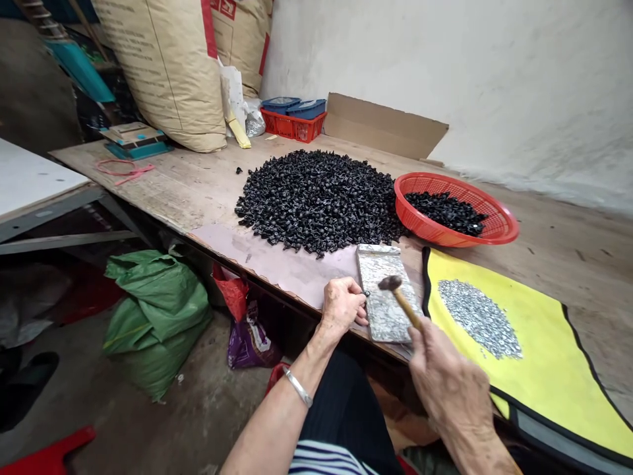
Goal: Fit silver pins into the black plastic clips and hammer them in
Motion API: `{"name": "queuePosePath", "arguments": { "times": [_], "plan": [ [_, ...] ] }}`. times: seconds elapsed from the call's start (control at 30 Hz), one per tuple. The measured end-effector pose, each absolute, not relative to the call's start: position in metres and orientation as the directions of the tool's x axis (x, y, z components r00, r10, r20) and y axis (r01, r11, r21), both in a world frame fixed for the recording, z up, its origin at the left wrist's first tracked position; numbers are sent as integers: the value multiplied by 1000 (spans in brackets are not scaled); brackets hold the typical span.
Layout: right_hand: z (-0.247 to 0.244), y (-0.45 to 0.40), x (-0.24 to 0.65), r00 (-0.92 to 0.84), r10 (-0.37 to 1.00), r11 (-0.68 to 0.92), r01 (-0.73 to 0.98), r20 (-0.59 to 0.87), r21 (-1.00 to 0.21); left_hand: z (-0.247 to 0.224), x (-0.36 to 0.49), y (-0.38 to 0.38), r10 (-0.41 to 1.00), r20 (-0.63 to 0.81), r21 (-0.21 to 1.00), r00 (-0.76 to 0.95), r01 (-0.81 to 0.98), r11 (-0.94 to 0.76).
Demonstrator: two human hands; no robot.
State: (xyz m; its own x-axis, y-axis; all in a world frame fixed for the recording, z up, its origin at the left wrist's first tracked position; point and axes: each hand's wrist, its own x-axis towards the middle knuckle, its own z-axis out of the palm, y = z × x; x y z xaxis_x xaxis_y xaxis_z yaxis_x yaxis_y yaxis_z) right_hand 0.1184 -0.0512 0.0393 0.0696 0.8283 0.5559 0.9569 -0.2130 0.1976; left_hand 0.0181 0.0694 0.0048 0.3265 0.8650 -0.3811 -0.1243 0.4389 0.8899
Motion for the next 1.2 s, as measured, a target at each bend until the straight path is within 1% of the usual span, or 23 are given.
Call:
{"name": "queuePosePath", "arguments": {
  "times": [0.1, 0.13, 0.17, 0.2, 0.3, 0.33, 0.37, 0.5, 0.53, 0.57, 0.67, 0.7, 0.73, 0.83, 0.9, 0.97, 1.03, 1.07, 1.17, 1.2],
  "plan": [
    [52, -53, 120, 106, 711, -216, 974, 695, 73, 5, 18, 69, 866, -376, 892, 329, -125, 435],
    [53, -53, 118, 126, 688, -218, 975, 715, 38, 5, 18, 69, 866, -376, 892, 329, -125, 434],
    [50, -53, 117, 135, 693, -219, 975, 709, 28, 5, 18, 69, 867, -375, 893, 328, -123, 433],
    [46, -52, 115, 135, 716, -222, 974, 685, 41, 5, 18, 69, 868, -375, 894, 327, -122, 432],
    [33, -49, 114, 99, 831, -216, 964, 547, 154, 4, 18, 69, 871, -372, 897, 320, -117, 426],
    [32, -48, 115, 88, 844, -212, 961, 529, 178, 4, 18, 69, 872, -372, 898, 318, -115, 425],
    [33, -48, 116, 80, 837, -209, 961, 541, 180, 5, 18, 69, 871, -373, 898, 319, -114, 426],
    [45, -49, 117, 97, 694, -211, 975, 713, 72, 6, 18, 69, 865, -380, 893, 329, -112, 435],
    [45, -49, 116, 99, 679, -215, 974, 727, 68, 6, 18, 69, 864, -381, 893, 330, -112, 436],
    [43, -50, 115, 94, 687, -221, 972, 720, 84, 7, 18, 69, 864, -382, 892, 329, -111, 437],
    [37, -50, 113, 47, 798, -202, 960, 601, 193, 7, 18, 69, 864, -385, 893, 324, -107, 437],
    [36, -50, 113, 41, 812, -196, 958, 583, 207, 7, 18, 69, 865, -385, 893, 323, -105, 437],
    [37, -51, 113, 52, 802, -206, 959, 595, 194, 7, 18, 69, 864, -384, 894, 325, -104, 436],
    [40, -51, 112, 116, 697, -254, 963, 707, 93, 7, 17, 69, 864, -382, 896, 328, -100, 433],
    [39, -50, 110, 112, 718, -246, 964, 687, 101, 7, 18, 69, 865, -383, 896, 326, -96, 433],
    [36, -49, 109, 83, 801, -219, 962, 593, 162, 6, 18, 69, 865, -385, 897, 322, -91, 433],
    [34, -49, 111, 80, 842, -215, 957, 533, 196, 6, 18, 69, 867, -384, 898, 319, -89, 431],
    [34, -50, 112, 102, 830, -235, 956, 548, 178, 6, 19, 69, 868, -383, 899, 318, -89, 429],
    [35, -54, 111, 173, 739, -293, 953, 651, 80, 5, 19, 69, 868, -381, 900, 317, -89, 427],
    [34, -55, 110, 182, 736, -295, 953, 652, 67, 6, 18, 69, 868, -381, 900, 317, -88, 427]
  ]
}}
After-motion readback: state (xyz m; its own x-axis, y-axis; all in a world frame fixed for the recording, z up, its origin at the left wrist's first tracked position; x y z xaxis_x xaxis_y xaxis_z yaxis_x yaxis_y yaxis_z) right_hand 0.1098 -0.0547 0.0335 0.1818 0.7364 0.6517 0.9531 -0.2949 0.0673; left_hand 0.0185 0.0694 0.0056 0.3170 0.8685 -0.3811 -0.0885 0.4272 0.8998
